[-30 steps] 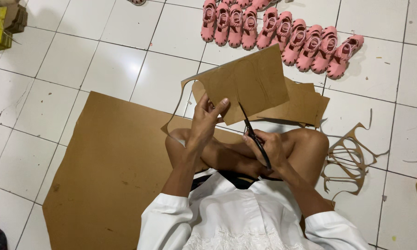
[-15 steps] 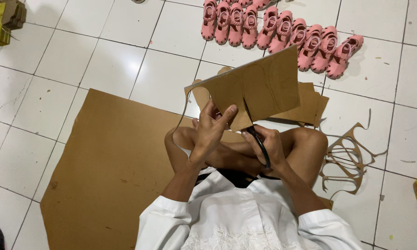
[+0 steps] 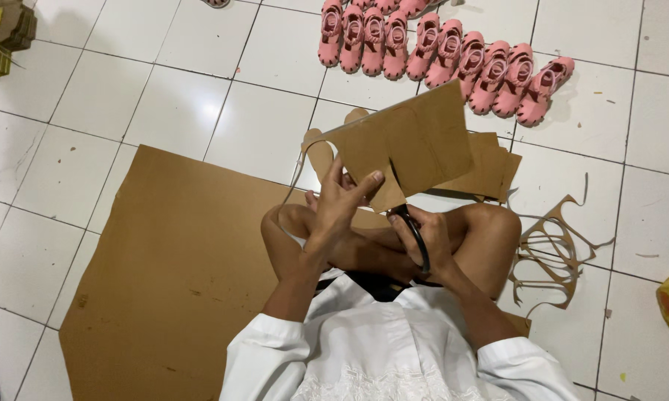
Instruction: The person sits cross-legged on the workshop floor and cuts brown cardboard shoe patterns with scissors, trimming along drawn outlines and cutting curved strap shapes. They hold each sheet against their lap, rotate it while cutting, and set finished cut pieces aside near finished pink sandals.
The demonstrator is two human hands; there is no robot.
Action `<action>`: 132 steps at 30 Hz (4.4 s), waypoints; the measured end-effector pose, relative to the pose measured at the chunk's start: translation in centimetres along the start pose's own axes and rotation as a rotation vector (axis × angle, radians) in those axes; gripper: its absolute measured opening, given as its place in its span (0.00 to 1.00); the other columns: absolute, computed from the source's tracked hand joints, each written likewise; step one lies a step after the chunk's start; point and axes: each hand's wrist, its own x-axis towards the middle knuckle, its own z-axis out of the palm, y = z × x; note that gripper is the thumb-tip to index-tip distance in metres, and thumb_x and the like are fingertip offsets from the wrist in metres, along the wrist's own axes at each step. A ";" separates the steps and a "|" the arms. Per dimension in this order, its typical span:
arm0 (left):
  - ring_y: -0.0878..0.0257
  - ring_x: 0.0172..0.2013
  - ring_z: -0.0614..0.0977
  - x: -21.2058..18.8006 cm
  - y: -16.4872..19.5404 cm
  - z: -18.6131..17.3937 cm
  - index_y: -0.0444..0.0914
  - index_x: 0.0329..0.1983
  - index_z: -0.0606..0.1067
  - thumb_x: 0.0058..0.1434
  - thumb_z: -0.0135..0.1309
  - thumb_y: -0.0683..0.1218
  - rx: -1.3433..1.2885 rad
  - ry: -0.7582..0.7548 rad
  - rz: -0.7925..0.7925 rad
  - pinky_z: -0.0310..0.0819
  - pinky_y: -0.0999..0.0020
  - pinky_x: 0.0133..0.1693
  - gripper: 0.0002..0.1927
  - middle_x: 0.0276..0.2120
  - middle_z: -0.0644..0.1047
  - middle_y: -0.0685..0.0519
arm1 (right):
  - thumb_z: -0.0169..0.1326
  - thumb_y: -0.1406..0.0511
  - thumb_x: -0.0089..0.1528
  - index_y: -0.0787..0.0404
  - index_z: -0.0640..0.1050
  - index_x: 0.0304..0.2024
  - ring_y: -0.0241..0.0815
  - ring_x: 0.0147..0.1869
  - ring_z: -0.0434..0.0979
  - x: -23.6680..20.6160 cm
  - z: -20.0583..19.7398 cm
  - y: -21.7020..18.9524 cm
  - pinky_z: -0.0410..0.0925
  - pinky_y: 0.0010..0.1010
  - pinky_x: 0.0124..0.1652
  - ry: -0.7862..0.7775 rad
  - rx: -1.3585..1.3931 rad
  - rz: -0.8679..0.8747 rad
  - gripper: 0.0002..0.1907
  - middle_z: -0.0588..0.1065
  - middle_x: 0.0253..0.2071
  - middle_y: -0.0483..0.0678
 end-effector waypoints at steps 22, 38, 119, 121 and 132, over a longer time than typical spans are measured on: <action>0.71 0.31 0.82 -1.6 3.4 0.4 0.33 0.49 0.72 0.64 0.60 0.51 0.117 0.110 -0.109 0.86 0.73 0.33 0.19 0.32 0.80 0.51 | 0.50 0.69 0.55 0.69 0.77 0.40 0.43 0.23 0.76 1.4 0.2 -0.6 0.68 0.34 0.28 -0.068 0.044 0.010 0.12 0.75 0.20 0.54; 0.70 0.30 0.82 -1.1 2.1 0.4 0.32 0.49 0.70 0.64 0.59 0.51 0.005 0.049 -0.065 0.86 0.71 0.33 0.20 0.29 0.78 0.52 | 0.54 0.68 0.58 0.69 0.79 0.38 0.38 0.21 0.74 0.8 0.9 -0.2 0.65 0.31 0.24 0.055 0.017 0.001 0.09 0.73 0.17 0.53; 0.69 0.29 0.81 -2.2 3.9 -0.9 0.32 0.36 0.78 0.60 0.62 0.57 0.390 -0.113 -0.076 0.76 0.73 0.31 0.21 0.27 0.81 0.52 | 0.51 0.64 0.65 0.69 0.75 0.39 0.32 0.28 0.75 0.6 -0.3 -1.1 0.68 0.26 0.29 -0.023 0.211 -0.042 0.11 0.76 0.25 0.48; 0.68 0.29 0.80 -2.0 4.0 -1.0 0.30 0.35 0.78 0.61 0.63 0.56 0.447 -0.120 -0.090 0.75 0.72 0.30 0.22 0.27 0.80 0.50 | 0.51 0.64 0.64 0.69 0.75 0.37 0.33 0.27 0.73 0.6 -0.4 -1.0 0.67 0.27 0.28 -0.016 0.197 -0.051 0.11 0.75 0.24 0.48; 0.71 0.28 0.82 -1.4 5.4 -1.6 0.31 0.36 0.78 0.60 0.64 0.54 0.449 -0.177 -0.082 0.76 0.73 0.28 0.19 0.27 0.82 0.53 | 0.54 0.64 0.63 0.68 0.76 0.33 0.34 0.23 0.68 0.3 -0.8 -1.7 0.63 0.28 0.26 -0.001 0.115 -0.077 0.11 0.71 0.20 0.47</action>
